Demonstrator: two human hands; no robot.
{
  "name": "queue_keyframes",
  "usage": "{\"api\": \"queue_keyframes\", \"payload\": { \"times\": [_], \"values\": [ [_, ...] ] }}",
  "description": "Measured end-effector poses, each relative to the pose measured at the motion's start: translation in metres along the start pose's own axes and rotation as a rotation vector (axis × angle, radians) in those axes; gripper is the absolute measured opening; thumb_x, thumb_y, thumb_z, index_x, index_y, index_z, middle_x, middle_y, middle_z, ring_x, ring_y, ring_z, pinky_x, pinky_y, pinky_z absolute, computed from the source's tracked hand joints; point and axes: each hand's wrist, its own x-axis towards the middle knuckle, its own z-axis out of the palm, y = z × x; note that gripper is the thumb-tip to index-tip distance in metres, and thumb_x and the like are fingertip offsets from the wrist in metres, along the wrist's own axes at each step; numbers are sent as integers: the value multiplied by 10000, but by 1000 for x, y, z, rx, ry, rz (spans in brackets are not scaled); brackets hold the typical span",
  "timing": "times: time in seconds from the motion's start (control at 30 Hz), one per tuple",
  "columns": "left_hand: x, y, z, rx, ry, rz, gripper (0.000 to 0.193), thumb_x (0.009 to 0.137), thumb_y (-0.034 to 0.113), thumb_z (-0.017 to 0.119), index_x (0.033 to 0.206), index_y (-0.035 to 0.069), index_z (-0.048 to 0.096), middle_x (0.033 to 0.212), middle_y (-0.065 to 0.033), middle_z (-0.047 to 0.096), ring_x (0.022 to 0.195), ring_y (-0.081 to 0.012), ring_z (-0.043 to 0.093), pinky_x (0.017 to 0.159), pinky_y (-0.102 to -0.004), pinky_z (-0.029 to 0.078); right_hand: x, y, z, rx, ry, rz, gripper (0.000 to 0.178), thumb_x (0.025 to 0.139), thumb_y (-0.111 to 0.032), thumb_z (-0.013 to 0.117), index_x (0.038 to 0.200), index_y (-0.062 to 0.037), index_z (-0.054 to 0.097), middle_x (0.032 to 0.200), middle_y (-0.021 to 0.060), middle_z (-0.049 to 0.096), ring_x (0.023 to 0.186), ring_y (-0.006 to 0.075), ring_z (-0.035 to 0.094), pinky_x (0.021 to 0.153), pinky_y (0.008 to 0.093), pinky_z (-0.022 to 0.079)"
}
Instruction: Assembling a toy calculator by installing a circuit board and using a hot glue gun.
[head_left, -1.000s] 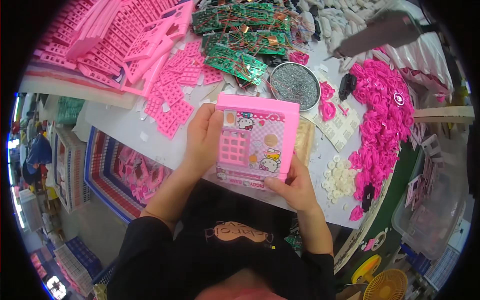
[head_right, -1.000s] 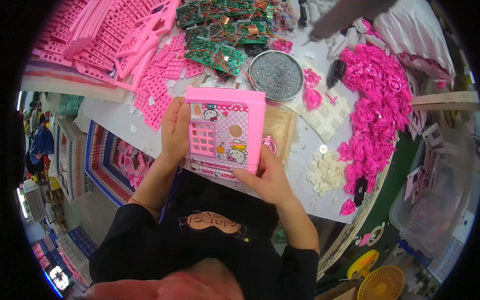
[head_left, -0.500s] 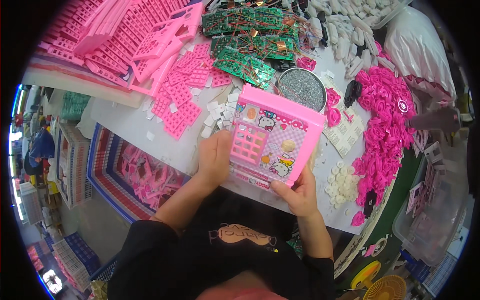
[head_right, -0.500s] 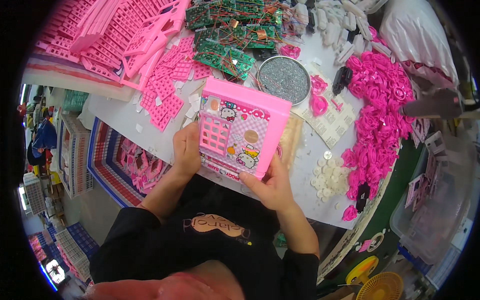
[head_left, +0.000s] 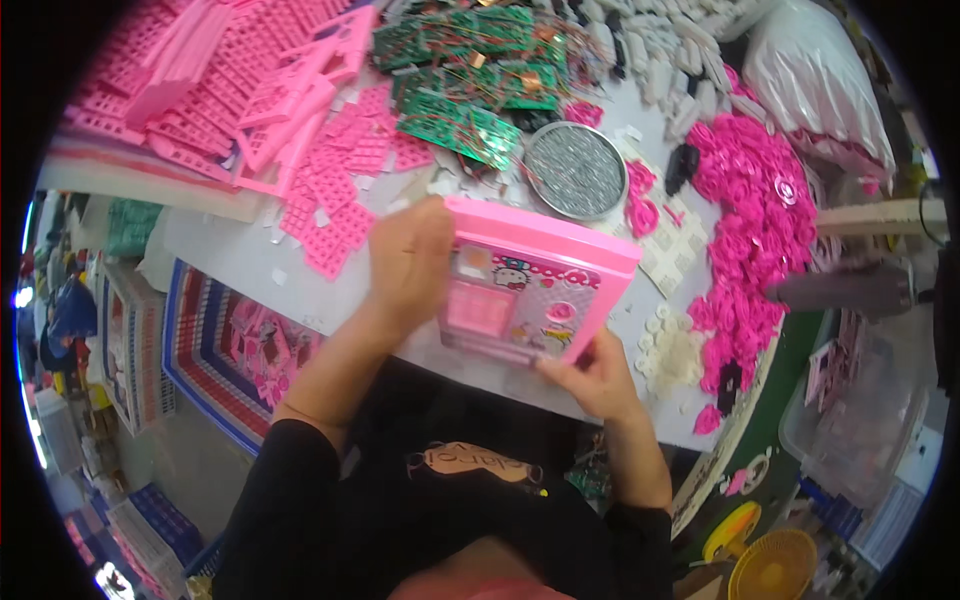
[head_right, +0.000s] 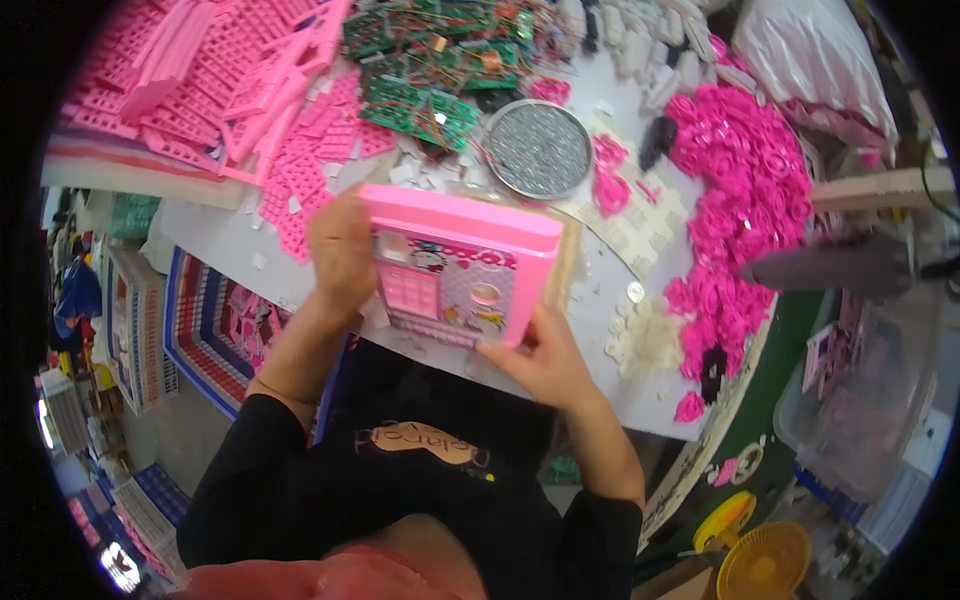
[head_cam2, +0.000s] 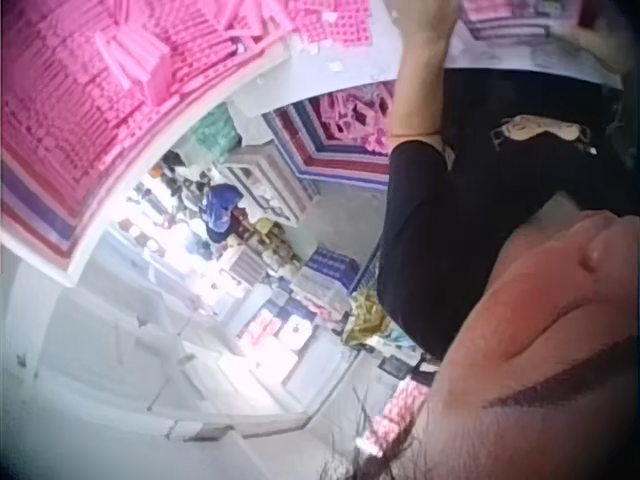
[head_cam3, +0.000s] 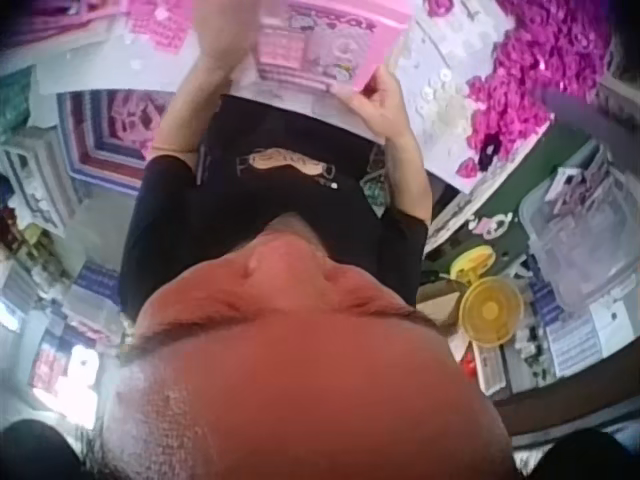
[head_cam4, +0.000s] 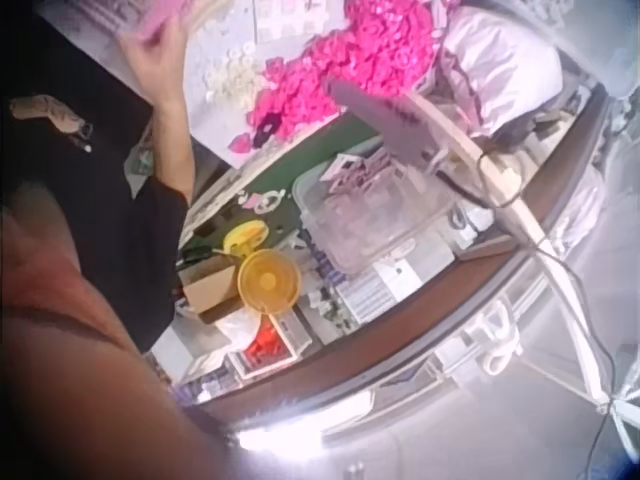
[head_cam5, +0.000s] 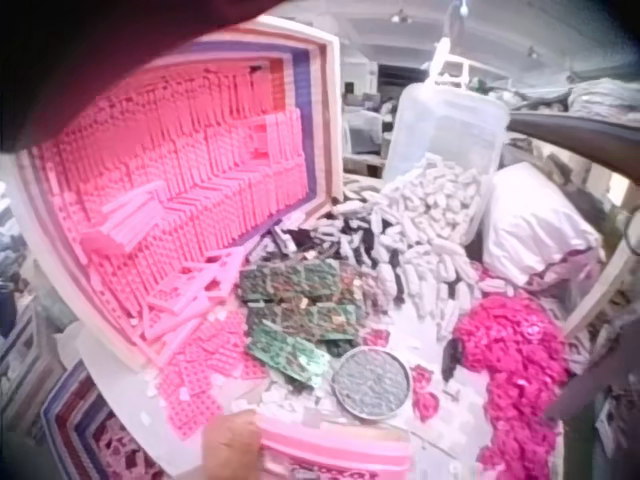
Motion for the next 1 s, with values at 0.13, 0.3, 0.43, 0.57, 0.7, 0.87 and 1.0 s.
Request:
{"api": "queue_keyframes", "payload": {
  "times": [0.13, 0.3, 0.43, 0.57, 0.7, 0.87, 1.0],
  "values": [
    [24, -10, -20, 46, -375, 396, 420, 985, 419, 605, 997, 2, 662, 959, -111, 683, 876, -229, 649, 783, -381, 520, 20, -3, -37, -422, 167, -325, 389, 808, -46, 738, 1183, -13, 638, 1239, 140, 648, 1117, 279, 619, 941, 375, 500],
    [9, -16, -12, 324, -604, 631, 491, 805, 473, 729, 1067, 61, 674, 1105, -113, 670, 1003, -351, 637, 852, -466, 527, 40, 0, -82, -1256, 160, -500, 536, 799, -166, 658, 1331, -136, 596, 1450, 168, 498, 1315, 435, 434, 1103, 487, 379],
    [-32, -35, -16, 395, -725, 505, 498, 738, 400, 794, 1125, 111, 673, 1268, -129, 611, 1170, -370, 567, 1012, -529, 436, 34, -10, -84, -1318, -68, -394, 628, 849, -356, 643, 1440, -188, 512, 1584, 173, 330, 1399, 476, 313, 1128, 564, 310],
    [-37, -36, -13, 496, -769, 400, 536, 706, 375, 819, 1147, 114, 661, 1315, -132, 584, 1267, -364, 506, 1069, -562, 377, 42, -13, -79, -1589, -34, -434, 743, 811, -534, 681, 1447, -191, 509, 1587, 189, 319, 1402, 480, 310, 1103, 602, 304],
    [-35, -32, -2, 543, -746, 397, 573, 699, 386, 817, 1176, 114, 650, 1331, -118, 579, 1282, -348, 505, 1092, -579, 348, 42, -1, -81, -1477, -5, -461, 789, 781, -588, 692, 1437, -183, 520, 1582, 194, 324, 1394, 475, 326, 1087, 601, 320],
    [-42, -21, 31, 639, -769, 366, 557, 731, 371, 791, 1186, 83, 647, 1345, -103, 581, 1299, -296, 505, 1125, -558, 319, 35, 7, -79, -1401, 51, -463, 777, 779, -520, 733, 1439, -174, 515, 1580, 185, 329, 1399, 468, 317, 1108, 568, 316],
    [-44, -19, 33, 656, -768, 346, 549, 736, 355, 782, 1183, 68, 645, 1355, -109, 578, 1298, -278, 505, 1142, -541, 302, -4, -10, -109, -932, 525, -122, 460, 860, -311, 712, 1261, -94, 651, 1212, 166, 653, 1031, 322, 642, 893, 402, 518]
  ]
}}
